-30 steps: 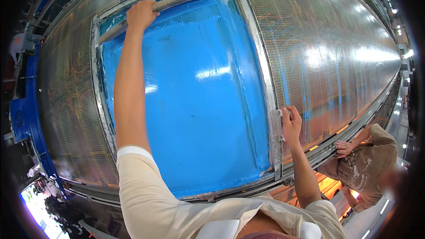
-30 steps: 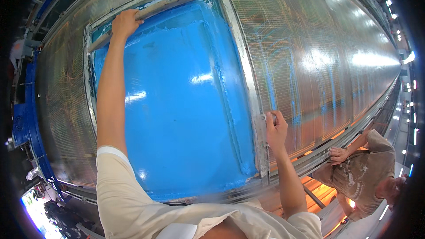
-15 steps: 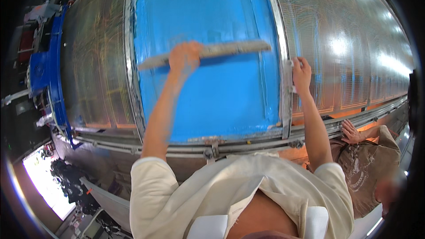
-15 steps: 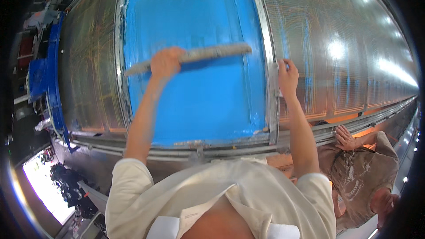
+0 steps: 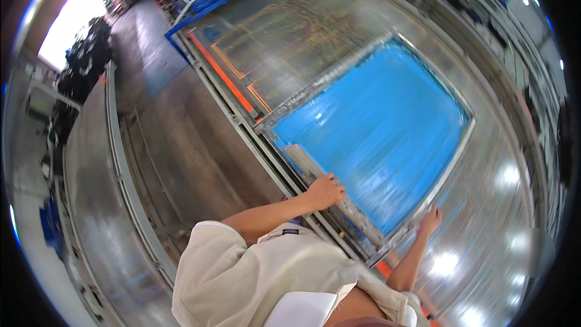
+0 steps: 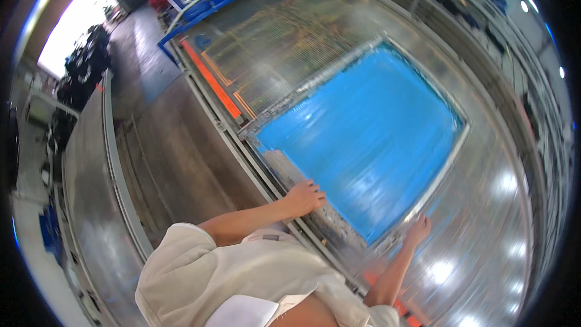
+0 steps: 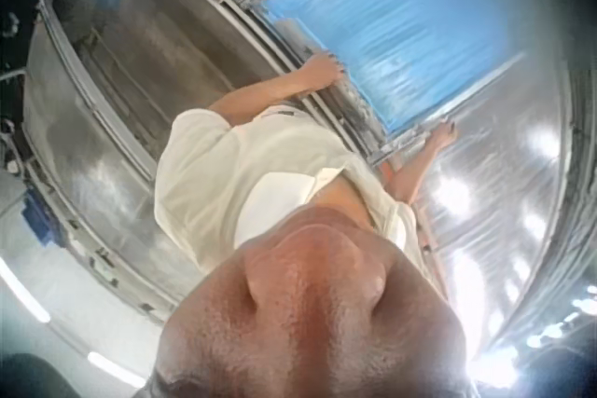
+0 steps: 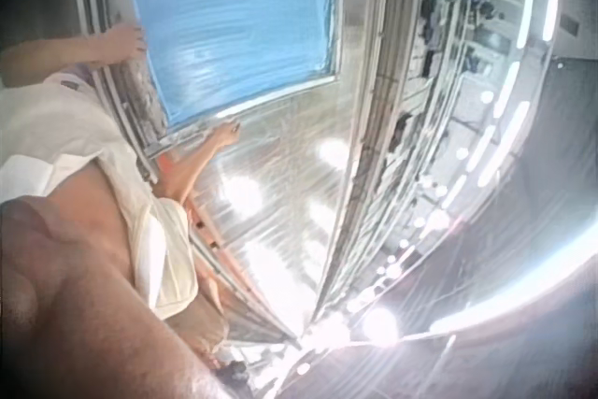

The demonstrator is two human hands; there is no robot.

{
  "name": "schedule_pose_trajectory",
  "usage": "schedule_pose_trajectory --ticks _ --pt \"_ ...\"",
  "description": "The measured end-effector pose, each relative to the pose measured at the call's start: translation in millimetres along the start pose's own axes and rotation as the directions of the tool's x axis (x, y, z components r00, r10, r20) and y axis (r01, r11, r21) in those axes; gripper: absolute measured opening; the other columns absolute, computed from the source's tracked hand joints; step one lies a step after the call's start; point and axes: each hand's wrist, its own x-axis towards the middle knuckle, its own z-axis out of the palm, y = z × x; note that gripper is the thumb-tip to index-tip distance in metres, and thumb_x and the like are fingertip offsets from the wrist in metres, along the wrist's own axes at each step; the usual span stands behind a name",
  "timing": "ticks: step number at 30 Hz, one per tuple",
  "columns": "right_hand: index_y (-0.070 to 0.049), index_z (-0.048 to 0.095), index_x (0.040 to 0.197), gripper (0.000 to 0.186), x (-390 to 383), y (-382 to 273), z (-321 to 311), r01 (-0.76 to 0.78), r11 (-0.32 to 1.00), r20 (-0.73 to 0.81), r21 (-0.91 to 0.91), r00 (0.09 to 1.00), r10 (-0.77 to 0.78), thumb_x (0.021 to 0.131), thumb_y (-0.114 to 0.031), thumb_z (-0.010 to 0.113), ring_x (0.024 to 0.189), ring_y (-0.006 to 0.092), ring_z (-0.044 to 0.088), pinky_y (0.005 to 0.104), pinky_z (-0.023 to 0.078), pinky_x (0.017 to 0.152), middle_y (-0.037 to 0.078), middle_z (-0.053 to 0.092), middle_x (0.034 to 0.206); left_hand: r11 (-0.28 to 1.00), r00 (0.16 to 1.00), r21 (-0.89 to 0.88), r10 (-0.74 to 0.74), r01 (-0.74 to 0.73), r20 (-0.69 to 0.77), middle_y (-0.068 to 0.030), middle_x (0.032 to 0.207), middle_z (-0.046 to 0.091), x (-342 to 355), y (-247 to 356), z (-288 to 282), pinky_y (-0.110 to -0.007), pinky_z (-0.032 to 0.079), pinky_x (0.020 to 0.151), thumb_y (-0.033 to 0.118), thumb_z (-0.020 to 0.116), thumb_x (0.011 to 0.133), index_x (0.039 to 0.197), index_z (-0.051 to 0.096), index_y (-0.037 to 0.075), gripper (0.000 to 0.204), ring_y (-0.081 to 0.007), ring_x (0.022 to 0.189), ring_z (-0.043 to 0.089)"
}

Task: The person uses a squeegee to pull blue ink across a screen printing frame, repeatedly lifting and repositioning the frame to cover the surface. The person also wipes the squeegee edge with a cloth during the process.

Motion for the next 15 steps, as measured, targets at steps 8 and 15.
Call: schedule_pose_trajectory --ticks 8,15 --pt "-0.006 0.067 0.107 0.023 -61.7 -184.7 3.6 -0.095 0.994 0.167 0.051 0.982 0.085 0.097 -0.026 0.06 0.047 0.0084 0.036 0.0277 0.024 0.038 -0.003 0.047 0.064 0.988 0.988 -0.125 -0.104 0.09 -0.113 0.0029 0.096 0.065 -31.2 -40.8 -43.9 -0.036 0.042 0.089 0.008 0.068 0.073 0.096 0.069 0.017 0.024 -0.0185 0.094 0.06" --pt "0.002 0.065 0.115 0.034 -147.7 -232.7 159.4 -0.181 0.976 0.177 0.118 0.971 0.159 0.095 -0.025 0.061 0.06 0.0129 0.049 0.0327 0.038 0.049 0.006 0.059 0.082 0.99 0.992 -0.076 -0.123 0.121 -0.023 0.0059 0.097 0.068 -74.9 -204.9 -51.8 -0.035 0.042 0.086 0.011 0.073 0.069 0.096 0.071 0.019 0.028 -0.0172 0.091 0.061"
